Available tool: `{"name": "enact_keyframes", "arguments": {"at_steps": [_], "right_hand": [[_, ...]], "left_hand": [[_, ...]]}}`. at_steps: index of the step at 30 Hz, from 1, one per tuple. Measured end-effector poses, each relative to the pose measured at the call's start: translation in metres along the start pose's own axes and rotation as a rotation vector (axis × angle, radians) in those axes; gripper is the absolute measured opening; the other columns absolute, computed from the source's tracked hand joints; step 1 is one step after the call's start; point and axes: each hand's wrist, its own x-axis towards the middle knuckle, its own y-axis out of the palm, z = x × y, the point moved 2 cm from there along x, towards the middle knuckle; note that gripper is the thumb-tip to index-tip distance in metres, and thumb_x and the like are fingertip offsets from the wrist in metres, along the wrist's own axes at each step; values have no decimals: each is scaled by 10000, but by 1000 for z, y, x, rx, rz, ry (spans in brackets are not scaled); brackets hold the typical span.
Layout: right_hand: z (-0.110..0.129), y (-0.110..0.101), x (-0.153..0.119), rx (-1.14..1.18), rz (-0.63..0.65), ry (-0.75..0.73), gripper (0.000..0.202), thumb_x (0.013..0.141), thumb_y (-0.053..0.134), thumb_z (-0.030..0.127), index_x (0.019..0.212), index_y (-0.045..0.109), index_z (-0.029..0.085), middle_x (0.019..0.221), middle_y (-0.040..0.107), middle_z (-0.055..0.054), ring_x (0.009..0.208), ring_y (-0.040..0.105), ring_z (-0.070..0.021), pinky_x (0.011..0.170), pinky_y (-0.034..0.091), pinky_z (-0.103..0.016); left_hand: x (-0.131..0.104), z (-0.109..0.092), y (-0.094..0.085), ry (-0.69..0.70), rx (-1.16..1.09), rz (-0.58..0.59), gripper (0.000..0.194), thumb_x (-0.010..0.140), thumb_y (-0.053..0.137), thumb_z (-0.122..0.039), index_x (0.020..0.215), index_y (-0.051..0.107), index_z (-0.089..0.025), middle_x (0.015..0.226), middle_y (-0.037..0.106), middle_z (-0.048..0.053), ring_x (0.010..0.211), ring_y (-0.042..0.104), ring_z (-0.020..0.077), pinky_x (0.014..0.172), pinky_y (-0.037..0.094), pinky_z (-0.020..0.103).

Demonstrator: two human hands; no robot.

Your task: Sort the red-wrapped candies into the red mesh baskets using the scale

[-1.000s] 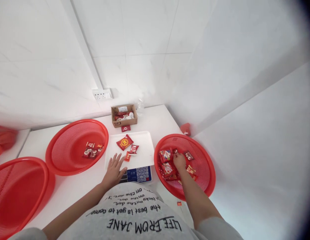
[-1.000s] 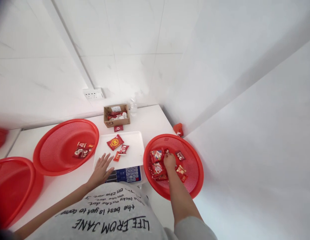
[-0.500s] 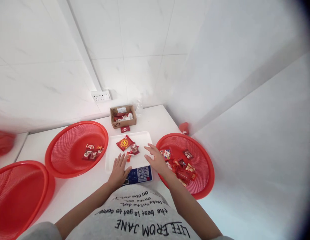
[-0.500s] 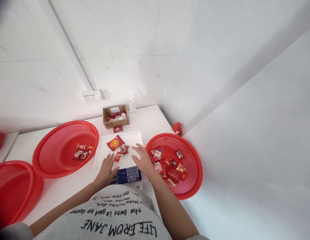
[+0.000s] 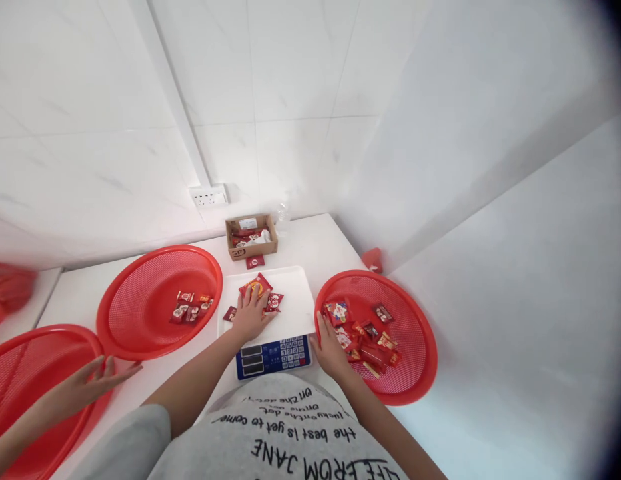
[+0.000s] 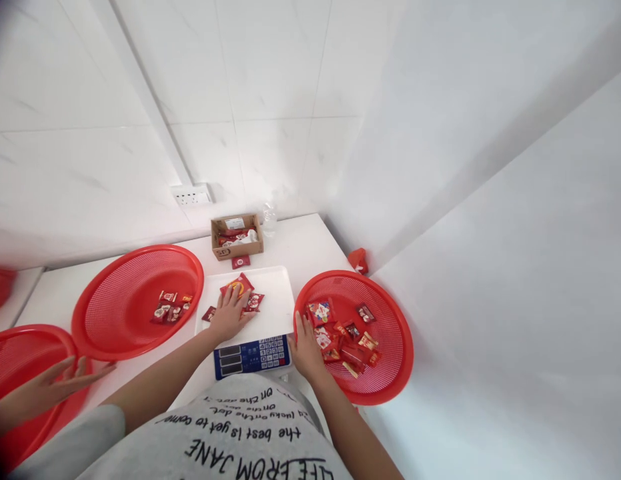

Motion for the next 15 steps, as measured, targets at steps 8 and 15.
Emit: {"name": "enact_keyframes", "arguments": {"at_steps": [8,15], "right_hand": [[1,-1,1,89,-6,1,661,800,405,240,1418,177,175,1436,308,-91,1324,269,-207,1088,231,-402],[4,-2,4,158,-8,7,682,792,399,231,1421,147,157,1440,304,-98,1333,256,-189,1090,229,-391]], "left_hand": [[-4,11,-4,209,27,-3,542,845,395,-511,1338,392,-286,1464,275,77,1358,157,291,1070,170,505],[-4,0,-12,45,-18,-42,673,824,359,-590,1383,307,-218,1478,222,122,1363,128,303,1067,112,550]]}}
